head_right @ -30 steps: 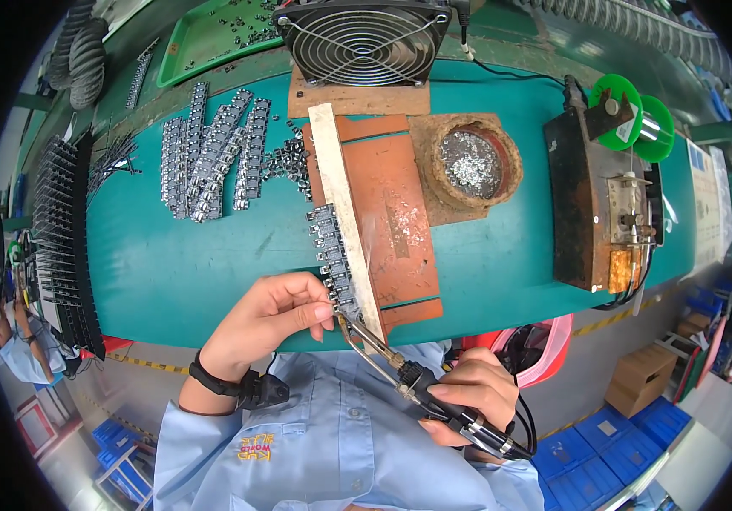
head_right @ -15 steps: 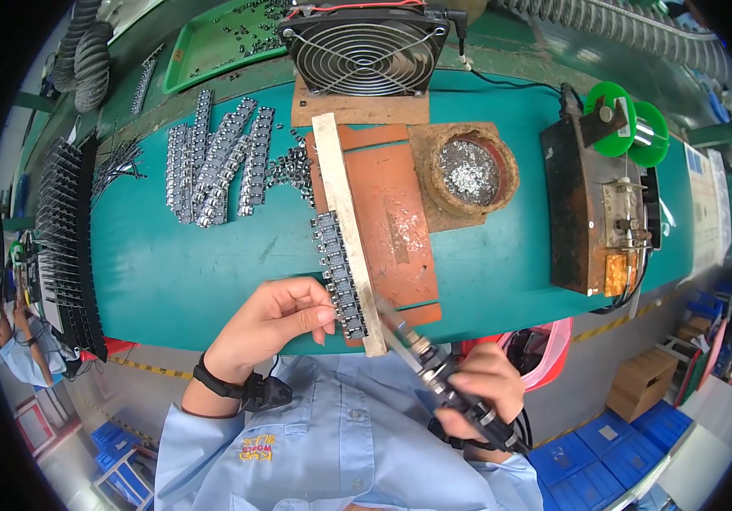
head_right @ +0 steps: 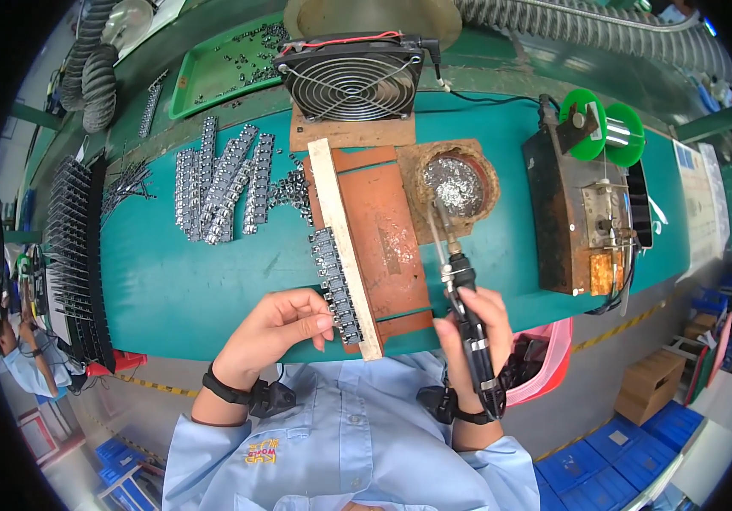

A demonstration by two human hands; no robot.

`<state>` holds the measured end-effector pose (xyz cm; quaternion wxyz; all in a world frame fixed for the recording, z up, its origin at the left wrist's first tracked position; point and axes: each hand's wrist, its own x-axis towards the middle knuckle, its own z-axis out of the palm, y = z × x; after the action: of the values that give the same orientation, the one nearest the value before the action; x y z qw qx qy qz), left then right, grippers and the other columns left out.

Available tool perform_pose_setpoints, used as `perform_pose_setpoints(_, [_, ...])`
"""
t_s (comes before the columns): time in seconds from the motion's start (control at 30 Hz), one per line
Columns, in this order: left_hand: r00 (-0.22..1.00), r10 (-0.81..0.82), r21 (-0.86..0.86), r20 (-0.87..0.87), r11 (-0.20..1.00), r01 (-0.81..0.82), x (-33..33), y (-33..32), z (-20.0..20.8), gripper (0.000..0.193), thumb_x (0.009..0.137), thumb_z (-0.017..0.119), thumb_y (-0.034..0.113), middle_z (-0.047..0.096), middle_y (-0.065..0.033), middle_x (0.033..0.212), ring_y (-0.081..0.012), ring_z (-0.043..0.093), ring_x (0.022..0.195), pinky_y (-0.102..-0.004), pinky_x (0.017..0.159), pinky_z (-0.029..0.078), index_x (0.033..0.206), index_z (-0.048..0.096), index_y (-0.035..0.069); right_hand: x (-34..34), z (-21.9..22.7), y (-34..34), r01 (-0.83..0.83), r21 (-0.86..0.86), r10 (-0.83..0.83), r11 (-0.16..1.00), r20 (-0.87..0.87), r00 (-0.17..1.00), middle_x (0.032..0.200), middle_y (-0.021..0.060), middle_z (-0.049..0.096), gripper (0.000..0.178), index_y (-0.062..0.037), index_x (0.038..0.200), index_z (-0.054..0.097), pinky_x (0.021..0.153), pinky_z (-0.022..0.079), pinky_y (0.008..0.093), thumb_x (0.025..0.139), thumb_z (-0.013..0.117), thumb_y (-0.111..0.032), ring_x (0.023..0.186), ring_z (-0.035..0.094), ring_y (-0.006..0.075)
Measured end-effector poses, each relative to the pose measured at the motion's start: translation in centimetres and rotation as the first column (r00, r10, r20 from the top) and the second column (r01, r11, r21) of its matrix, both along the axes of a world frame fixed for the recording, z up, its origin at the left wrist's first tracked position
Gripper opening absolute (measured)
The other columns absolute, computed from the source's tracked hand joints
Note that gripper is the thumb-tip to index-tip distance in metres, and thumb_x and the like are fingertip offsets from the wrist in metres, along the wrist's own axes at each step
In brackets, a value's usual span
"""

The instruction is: Soldering electronic components onto circuit board strips at a factory workbench.

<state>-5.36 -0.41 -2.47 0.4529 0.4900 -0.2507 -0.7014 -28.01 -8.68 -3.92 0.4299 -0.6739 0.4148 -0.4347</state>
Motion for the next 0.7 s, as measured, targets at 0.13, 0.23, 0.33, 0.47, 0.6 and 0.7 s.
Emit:
perform_pose_setpoints(0.13, [0.998,0.008,-0.004,0.07,1.0,-0.007,0.0,0.4,0.4,0.012,0.087,0.055,0.013,0.057,-0.0012,0.075,-0.0077,0.052,0.066,-0.021,0.061,0.043,0.084,0.055,0.001,0.6,0.7,1.1,-0.207,0.08,0.194,0.975,0.148,0.97,0.1,0.0176,0.055,0.038,-0.0033,0.111,0.044,0.066,0.047,0.0277,0.078,0.061,-0.003,0.075,0.055,0.0164])
perform_pose_setpoints(0.23, [0.983,0.034,0.017,0.18,0.999,-0.037,-0.5,1.1,1.4,0.011,0.085,0.056,0.01,0.057,-0.0027,0.072,-0.009,0.053,0.064,-0.021,0.059,0.042,0.079,0.054,0.001,1.7,1.7,1.5,-0.316,0.153,0.248,0.936,0.352,0.903,0.097,0.016,0.06,0.037,-0.003,0.109,0.048,0.067,0.049,0.0266,0.076,0.065,-0.002,0.073,0.059,0.0153])
perform_pose_setpoints(0.33, [0.863,0.159,-0.303,0.479,0.953,-0.008,-1.5,1.8,2.9,0.015,0.082,0.061,0.01,0.055,-0.003,0.065,-0.0092,0.05,0.057,-0.0236,0.052,0.04,0.074,0.055,-0.001,3.5,2.9,0.8,-0.562,0.115,0.485,0.819,0.383,0.786,0.096,0.0175,0.055,0.039,-0.0048,0.11,0.04,0.071,0.046,0.0296,0.077,0.061,0.001,0.078,0.055,0.0167])
perform_pose_setpoints(0.47, [0.815,0.265,-0.42,0.515,0.907,-0.029,-2.1,1.2,4.2,0.016,0.08,0.062,0.007,0.054,-0.0064,0.064,-0.0127,0.05,0.055,-0.0254,0.051,0.039,0.07,0.053,-0.002,5.4,4.4,0.9,-0.67,0.317,0.452,0.671,0.542,0.709,0.09,0.0142,0.055,0.039,-0.0056,0.107,0.04,0.073,0.046,0.0298,0.076,0.062,0.004,0.08,0.055,0.0163])
perform_pose_setpoints(0.6, [0.8,0.328,-0.489,0.502,0.871,-0.049,-2.6,1.5,4.2,0.015,0.081,0.06,0.007,0.053,-0.0072,0.063,-0.0158,0.05,0.054,-0.0259,0.05,0.038,0.07,0.053,-0.001,5.9,4.9,1.4,-0.661,0.35,0.381,0.664,0.602,0.702,0.087,0.0114,0.054,0.038,-0.0067,0.105,0.039,0.072,0.045,0.0291,0.076,0.062,0.003,0.083,0.054,0.0157])
perform_pose_setpoints(0.7, [0.795,0.339,-0.498,0.503,0.865,-0.055,-2.7,1.6,4.1,0.014,0.081,0.06,0.006,0.052,-0.0072,0.063,-0.0168,0.05,0.054,-0.0261,0.05,0.038,0.071,0.052,-0.001,6.1,4.9,1.5,-0.653,0.338,0.372,0.678,0.608,0.701,0.088,0.0112,0.054,0.037,-0.0072,0.104,0.04,0.071,0.045,0.0287,0.076,0.063,0.003,0.083,0.054,0.0154])
